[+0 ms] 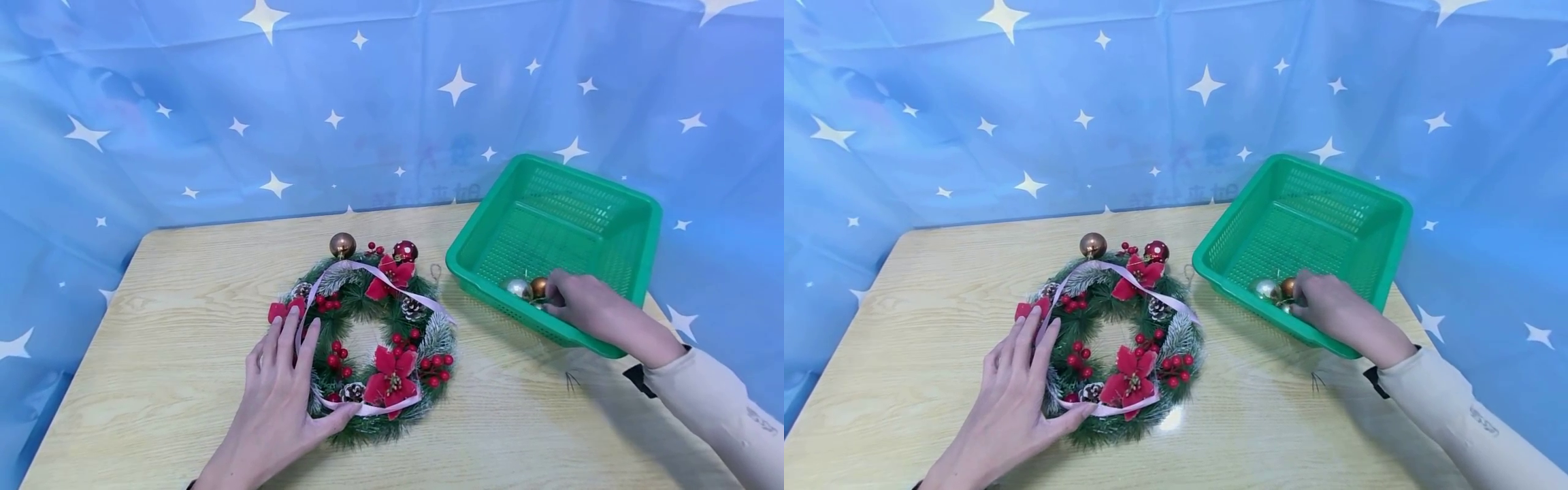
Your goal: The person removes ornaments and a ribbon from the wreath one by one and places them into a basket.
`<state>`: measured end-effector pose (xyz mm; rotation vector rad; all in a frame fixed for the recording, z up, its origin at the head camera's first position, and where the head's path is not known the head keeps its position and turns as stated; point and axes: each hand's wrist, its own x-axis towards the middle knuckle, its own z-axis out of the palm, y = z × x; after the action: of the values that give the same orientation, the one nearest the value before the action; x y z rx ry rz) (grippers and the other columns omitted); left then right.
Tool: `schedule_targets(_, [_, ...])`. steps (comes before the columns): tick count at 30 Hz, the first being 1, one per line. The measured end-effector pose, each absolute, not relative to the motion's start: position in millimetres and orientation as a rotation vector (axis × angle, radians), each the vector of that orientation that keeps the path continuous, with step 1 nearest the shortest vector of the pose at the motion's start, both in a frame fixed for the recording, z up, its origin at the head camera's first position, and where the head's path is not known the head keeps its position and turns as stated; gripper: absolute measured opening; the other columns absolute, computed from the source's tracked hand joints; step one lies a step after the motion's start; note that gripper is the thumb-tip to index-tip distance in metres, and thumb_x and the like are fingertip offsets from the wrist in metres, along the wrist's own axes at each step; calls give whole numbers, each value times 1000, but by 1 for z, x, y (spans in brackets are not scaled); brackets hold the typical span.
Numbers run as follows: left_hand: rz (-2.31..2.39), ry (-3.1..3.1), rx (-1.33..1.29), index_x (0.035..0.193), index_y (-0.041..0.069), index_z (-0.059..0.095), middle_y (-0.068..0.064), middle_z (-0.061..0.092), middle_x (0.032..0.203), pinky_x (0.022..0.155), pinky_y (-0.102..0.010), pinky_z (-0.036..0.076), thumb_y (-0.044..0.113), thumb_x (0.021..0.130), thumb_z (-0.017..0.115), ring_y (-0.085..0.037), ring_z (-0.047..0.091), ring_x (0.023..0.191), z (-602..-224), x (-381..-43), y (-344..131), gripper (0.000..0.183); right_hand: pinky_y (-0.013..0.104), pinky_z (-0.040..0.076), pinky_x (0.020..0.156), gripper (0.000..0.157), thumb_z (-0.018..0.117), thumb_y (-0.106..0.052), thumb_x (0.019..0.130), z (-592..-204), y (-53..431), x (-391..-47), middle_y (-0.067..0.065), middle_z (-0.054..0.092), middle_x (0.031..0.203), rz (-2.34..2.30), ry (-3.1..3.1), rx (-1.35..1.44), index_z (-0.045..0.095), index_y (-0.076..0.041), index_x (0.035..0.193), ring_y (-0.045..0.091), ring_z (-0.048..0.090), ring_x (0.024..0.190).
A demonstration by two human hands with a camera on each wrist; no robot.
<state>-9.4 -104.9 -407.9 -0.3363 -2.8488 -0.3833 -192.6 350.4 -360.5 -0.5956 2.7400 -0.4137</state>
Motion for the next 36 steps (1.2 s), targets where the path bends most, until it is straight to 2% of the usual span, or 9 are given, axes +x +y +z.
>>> schedule_targets(3, [-387, -2836, -338, 170, 3, 33, -25, 20, 176, 109, -76, 30, 87, 85, 66, -56, 26, 154, -408, -10, -104, 124, 39, 41, 61, 15, 66, -5, 107, -356, 350, -190, 4, 56, 80, -452, 2746, -557, 58, 4, 114, 20, 48, 66])
schedule_targets(8, [-402, -2804, -354, 169, 2, 33, -25, 19, 176, 108, -76, 30, 88, 87, 62, -56, 28, 153, -409, -10, -104, 122, 36, 37, 52, 33, 53, -17, 116, -354, 346, -179, 4, 53, 71, -535, 2823, -511, 50, 7, 139, 19, 45, 55])
schedule_targets(15, [-415, -2810, -346, 169, 2, 33, -24, 17, 177, 110, -77, 31, 85, 87, 65, -57, 27, 154, -409, -10, -104, 121, 47, 54, 63, 53, 50, -27, 118, -357, 336, -167, 20, 72, 114, -714, 3010, -539, 39, 6, 159, 24, 70, 79])
schedule_targets(19, [-419, -2815, -361, 170, 3, 33, -23, 17, 178, 109, -75, 32, 86, 86, 67, -56, 27, 154, -409, -10, -105, 122, 59, 56, 75, 58, 50, -31, 118, -358, 330, -159, 23, 68, 125, -807, 3050, -536, 36, 3, 162, 37, 72, 98])
schedule_targets(22, [-425, -2811, -375, 170, 3, 32, -22, 16, 178, 109, -75, 32, 87, 85, 67, -55, 26, 155, -410, -10, -106, 124, 60, 54, 79, 57, 54, -29, 116, -360, 322, -150, 23, 63, 133, -844, 3094, -601, 39, 2, 161, 39, 68, 107])
schedule_targets(25, [-424, -2817, -377, 170, 3, 32, -21, 16, 179, 109, -74, 33, 87, 85, 67, -55, 27, 155, -410, -9, -108, 124, 51, 54, 79, 50, 59, -26, 114, -362, 312, -144, 20, 61, 136, -867, 3155, -801, 47, 1, 155, 31, 66, 106])
schedule_targets(29, [-425, -2840, -376, 170, 4, 32, -20, 14, 179, 110, -75, 33, 87, 85, 68, -56, 27, 155, -411, -8, -109, 125, 42, 54, 84, 48, 53, -36, 116, -369, 292, -137, 17, 63, 137, -929, 3181, -1246, 59, 4, 143, 28, 67, 109])
schedule_targets(33, [-419, -2862, -384, 171, 3, 29, -21, 13, 179, 110, -75, 33, 85, 86, 68, -56, 25, 155, -413, -9, -112, 124, 31, 50, 107, 59, 45, -45, 116, -375, 272, -129, 18, 64, 140, -1007, 3017, -1569, 62, 6, 139, 34, 65, 123])
schedule_targets(36, [-405, -2873, -389, 171, 4, 28, -22, 14, 178, 110, -75, 33, 85, 87, 67, -55, 25, 155, -414, -9, -114, 123, 27, 39, 118, 50, 58, -38, 113, -380, 259, -121, 13, 60, 149, -1065, 2821, -1574, 61, 0, 145, 31, 60, 135])
